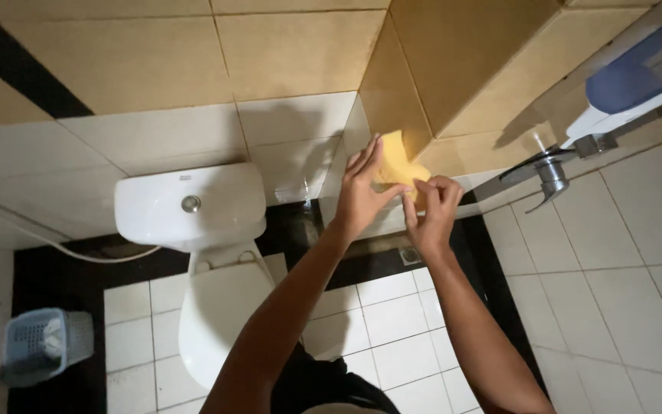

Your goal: Cleaning the bathroom wall and fixtures using a sponge.

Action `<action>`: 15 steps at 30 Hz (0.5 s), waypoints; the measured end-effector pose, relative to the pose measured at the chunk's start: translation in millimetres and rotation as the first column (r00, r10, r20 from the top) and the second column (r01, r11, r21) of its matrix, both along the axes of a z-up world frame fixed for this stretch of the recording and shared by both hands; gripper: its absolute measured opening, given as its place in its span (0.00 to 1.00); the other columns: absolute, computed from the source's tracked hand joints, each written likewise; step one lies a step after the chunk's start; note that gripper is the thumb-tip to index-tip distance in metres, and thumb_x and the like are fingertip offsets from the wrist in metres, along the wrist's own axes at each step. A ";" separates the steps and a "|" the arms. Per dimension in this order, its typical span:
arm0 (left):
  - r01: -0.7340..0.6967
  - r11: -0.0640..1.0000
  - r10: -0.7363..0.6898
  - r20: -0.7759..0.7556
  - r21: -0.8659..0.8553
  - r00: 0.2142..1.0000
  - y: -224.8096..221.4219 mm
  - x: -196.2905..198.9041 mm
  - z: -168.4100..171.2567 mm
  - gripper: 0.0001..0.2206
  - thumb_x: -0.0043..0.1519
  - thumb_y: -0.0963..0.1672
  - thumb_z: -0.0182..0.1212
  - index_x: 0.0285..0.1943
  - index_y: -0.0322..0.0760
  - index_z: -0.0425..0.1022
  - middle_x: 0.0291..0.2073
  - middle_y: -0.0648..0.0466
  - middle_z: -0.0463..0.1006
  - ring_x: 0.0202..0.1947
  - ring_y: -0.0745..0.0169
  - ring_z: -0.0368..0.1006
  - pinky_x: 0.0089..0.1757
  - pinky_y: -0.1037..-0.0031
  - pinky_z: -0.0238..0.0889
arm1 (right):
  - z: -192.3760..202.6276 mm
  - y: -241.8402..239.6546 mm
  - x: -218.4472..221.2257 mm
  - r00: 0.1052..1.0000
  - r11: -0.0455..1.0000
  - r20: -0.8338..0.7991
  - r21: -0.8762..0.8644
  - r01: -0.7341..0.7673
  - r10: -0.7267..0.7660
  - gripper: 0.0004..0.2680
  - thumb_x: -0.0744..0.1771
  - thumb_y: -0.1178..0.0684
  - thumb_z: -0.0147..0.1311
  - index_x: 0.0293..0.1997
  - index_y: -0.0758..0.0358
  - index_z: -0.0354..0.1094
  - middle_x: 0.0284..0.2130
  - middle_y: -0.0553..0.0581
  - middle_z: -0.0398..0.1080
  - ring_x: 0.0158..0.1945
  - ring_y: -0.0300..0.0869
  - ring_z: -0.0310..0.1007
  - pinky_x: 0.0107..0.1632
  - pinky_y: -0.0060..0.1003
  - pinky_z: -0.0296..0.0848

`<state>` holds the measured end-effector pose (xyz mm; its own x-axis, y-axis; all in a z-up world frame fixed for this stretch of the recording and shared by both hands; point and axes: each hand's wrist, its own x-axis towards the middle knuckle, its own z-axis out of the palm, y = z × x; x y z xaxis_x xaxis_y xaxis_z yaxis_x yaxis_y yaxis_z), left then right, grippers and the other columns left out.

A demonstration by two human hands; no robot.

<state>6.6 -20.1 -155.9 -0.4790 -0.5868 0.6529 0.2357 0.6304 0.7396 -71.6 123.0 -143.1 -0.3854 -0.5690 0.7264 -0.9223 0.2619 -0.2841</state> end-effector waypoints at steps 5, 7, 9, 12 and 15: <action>-0.210 0.975 0.178 -0.319 -0.069 0.931 16.6 -18.6 23.2 0.50 0.40 0.49 0.87 0.75 0.37 0.65 0.68 0.44 0.70 0.62 0.43 0.71 0.61 0.61 0.66 | 43.1 4.1 -20.6 0.984 0.987 -0.159 -0.126 -0.098 0.078 0.11 0.65 0.57 0.69 0.49 0.60 0.72 0.44 0.58 0.60 0.44 0.54 0.60 0.44 0.44 0.65; -0.186 0.980 0.155 -0.309 -0.076 0.939 15.9 -25.8 13.5 0.48 0.43 0.49 0.86 0.74 0.36 0.65 0.68 0.43 0.70 0.62 0.42 0.71 0.61 0.58 0.64 | 50.0 6.1 -26.4 0.980 0.983 -0.157 -0.122 -0.141 0.121 0.12 0.65 0.56 0.69 0.50 0.61 0.73 0.45 0.59 0.61 0.45 0.54 0.61 0.44 0.43 0.66; -0.159 0.984 0.128 -0.296 -0.083 0.947 16.4 -27.7 11.7 0.45 0.47 0.50 0.85 0.74 0.35 0.65 0.68 0.41 0.69 0.62 0.40 0.70 0.61 0.56 0.63 | 51.5 8.2 -33.7 0.975 0.977 -0.152 -0.119 -0.178 0.160 0.12 0.65 0.56 0.69 0.51 0.62 0.73 0.46 0.59 0.62 0.46 0.55 0.62 0.44 0.43 0.68; -0.119 0.992 0.113 -0.125 -0.042 0.986 16.5 -27.9 9.7 0.48 0.51 0.52 0.82 0.78 0.34 0.57 0.69 0.36 0.67 0.64 0.36 0.69 0.65 0.52 0.59 | 47.0 8.3 -43.9 0.957 0.962 -0.173 -0.101 -0.253 0.234 0.15 0.65 0.60 0.68 0.57 0.63 0.72 0.49 0.62 0.63 0.47 0.57 0.63 0.45 0.44 0.72; -0.180 0.981 0.172 -0.098 -0.073 0.980 15.9 -33.0 -6.8 0.46 0.53 0.51 0.81 0.78 0.35 0.58 0.69 0.38 0.67 0.63 0.39 0.70 0.65 0.54 0.59 | 42.1 5.9 -46.7 0.951 0.959 -0.193 -0.101 -0.266 0.243 0.16 0.64 0.61 0.68 0.57 0.65 0.72 0.50 0.63 0.64 0.47 0.57 0.63 0.46 0.42 0.72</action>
